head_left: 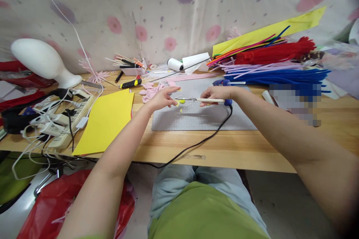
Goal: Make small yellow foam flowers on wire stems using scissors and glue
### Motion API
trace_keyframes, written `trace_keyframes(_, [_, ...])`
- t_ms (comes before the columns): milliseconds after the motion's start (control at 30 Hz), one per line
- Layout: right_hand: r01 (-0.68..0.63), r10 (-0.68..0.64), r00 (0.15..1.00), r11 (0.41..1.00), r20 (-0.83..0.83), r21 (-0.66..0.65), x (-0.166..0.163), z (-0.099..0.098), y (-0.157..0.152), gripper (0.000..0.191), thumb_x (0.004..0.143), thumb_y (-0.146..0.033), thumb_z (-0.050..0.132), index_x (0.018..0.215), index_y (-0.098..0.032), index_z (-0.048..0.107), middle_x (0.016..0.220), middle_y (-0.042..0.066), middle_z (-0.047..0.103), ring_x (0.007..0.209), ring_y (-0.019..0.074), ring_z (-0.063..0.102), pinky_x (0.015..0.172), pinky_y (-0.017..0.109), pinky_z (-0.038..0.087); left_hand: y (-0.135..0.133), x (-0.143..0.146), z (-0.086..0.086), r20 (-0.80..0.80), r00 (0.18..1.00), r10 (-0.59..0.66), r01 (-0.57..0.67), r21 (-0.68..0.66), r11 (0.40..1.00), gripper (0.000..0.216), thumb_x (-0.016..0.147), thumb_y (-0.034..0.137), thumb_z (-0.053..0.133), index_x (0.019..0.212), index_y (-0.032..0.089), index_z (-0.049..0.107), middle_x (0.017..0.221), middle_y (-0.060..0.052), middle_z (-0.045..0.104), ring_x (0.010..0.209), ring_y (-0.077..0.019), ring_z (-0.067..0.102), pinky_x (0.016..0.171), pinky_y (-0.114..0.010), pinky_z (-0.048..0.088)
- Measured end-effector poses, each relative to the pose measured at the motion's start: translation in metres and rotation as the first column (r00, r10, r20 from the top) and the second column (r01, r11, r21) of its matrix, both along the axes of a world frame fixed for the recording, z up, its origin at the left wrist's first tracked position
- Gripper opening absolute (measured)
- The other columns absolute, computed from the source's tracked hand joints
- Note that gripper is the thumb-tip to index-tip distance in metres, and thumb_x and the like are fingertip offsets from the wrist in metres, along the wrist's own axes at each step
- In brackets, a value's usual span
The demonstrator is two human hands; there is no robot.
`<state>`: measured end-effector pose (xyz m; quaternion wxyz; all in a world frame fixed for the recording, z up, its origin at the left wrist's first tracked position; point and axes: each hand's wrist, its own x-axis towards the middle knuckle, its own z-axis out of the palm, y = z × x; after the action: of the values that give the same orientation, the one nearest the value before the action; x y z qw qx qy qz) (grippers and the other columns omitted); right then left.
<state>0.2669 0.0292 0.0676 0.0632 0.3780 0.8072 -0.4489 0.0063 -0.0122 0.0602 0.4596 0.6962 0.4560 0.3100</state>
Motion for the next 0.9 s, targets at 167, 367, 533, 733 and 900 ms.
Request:
trace_keyframes(167, [0.019, -0.019, 0.999, 1.0, 0.032, 0.017, -0.002, -0.003, 0.0, 0.051, 0.063, -0.064, 0.063, 0.069, -0.014, 0.054, 0.053, -0.003, 0.045, 0.051, 0.0077, 0.041, 0.052, 0.025, 0.029, 0.003, -0.019, -0.023, 0.015, 0.997, 0.071, -0.071, -0.035, 0.997, 0.066, 0.051, 0.013, 0.076, 0.115, 0.025, 0.063, 0.128, -0.011, 0.056, 0.055, -0.0072, 0.06, 0.042, -0.017, 0.046])
trace_keyframes(367, [0.089, -0.092, 0.995, 0.994, 0.031, 0.065, 0.001, -0.008, 0.003, 0.053, 0.055, -0.068, 0.065, 0.065, -0.016, 0.056, 0.053, -0.002, 0.047, 0.051, 0.0092, 0.043, 0.051, 0.025, 0.03, 0.003, -0.037, -0.041, -0.093, 0.994, 0.064, -0.08, -0.19, 0.978, 0.057, 0.04, 0.015, 0.081, 0.096, 0.019, 0.071, 0.105, -0.011, 0.067, 0.052, -0.009, 0.058, 0.041, -0.019, 0.045])
trace_keyframes(533, [0.113, -0.114, 0.994, 0.989, -0.003, 0.092, 0.002, -0.005, 0.0, 0.056, 0.054, -0.071, 0.064, 0.065, -0.016, 0.056, 0.055, -0.001, 0.049, 0.052, 0.0095, 0.043, 0.051, 0.024, 0.03, 0.003, -0.039, -0.028, -0.251, 0.966, 0.068, -0.11, -0.157, 0.981, 0.069, 0.047, 0.017, 0.08, 0.114, 0.018, 0.064, 0.096, -0.009, 0.069, 0.054, -0.0101, 0.059, 0.049, -0.022, 0.047])
trace_keyframes(733, [0.153, -0.15, 0.988, 0.983, -0.036, 0.104, -0.001, -0.003, -0.008, 0.059, 0.054, -0.074, 0.061, 0.065, -0.017, 0.054, 0.053, -0.002, 0.047, 0.051, 0.0095, 0.043, 0.05, 0.025, 0.028, 0.0, -0.036, -0.024, -0.339, 0.937, 0.081, -0.139, -0.148, 0.979, 0.076, 0.056, 0.015, 0.074, 0.128, 0.014, 0.051, 0.1, -0.009, 0.067, 0.056, -0.0091, 0.059, 0.061, -0.025, 0.049])
trace_keyframes(900, [0.156, -0.15, 0.987, 0.981, -0.059, 0.116, -0.001, -0.009, -0.008, 0.059, 0.053, -0.075, 0.061, 0.062, -0.017, 0.052, 0.051, -0.003, 0.046, 0.051, 0.0094, 0.041, 0.051, 0.025, 0.028, 0.003, -0.038, -0.032, -0.356, 0.932, 0.065, -0.123, -0.142, 0.982, 0.069, 0.056, 0.012, 0.072, 0.123, 0.008, 0.054, 0.078, -0.006, 0.067, 0.056, -0.0126, 0.059, 0.058, -0.026, 0.047])
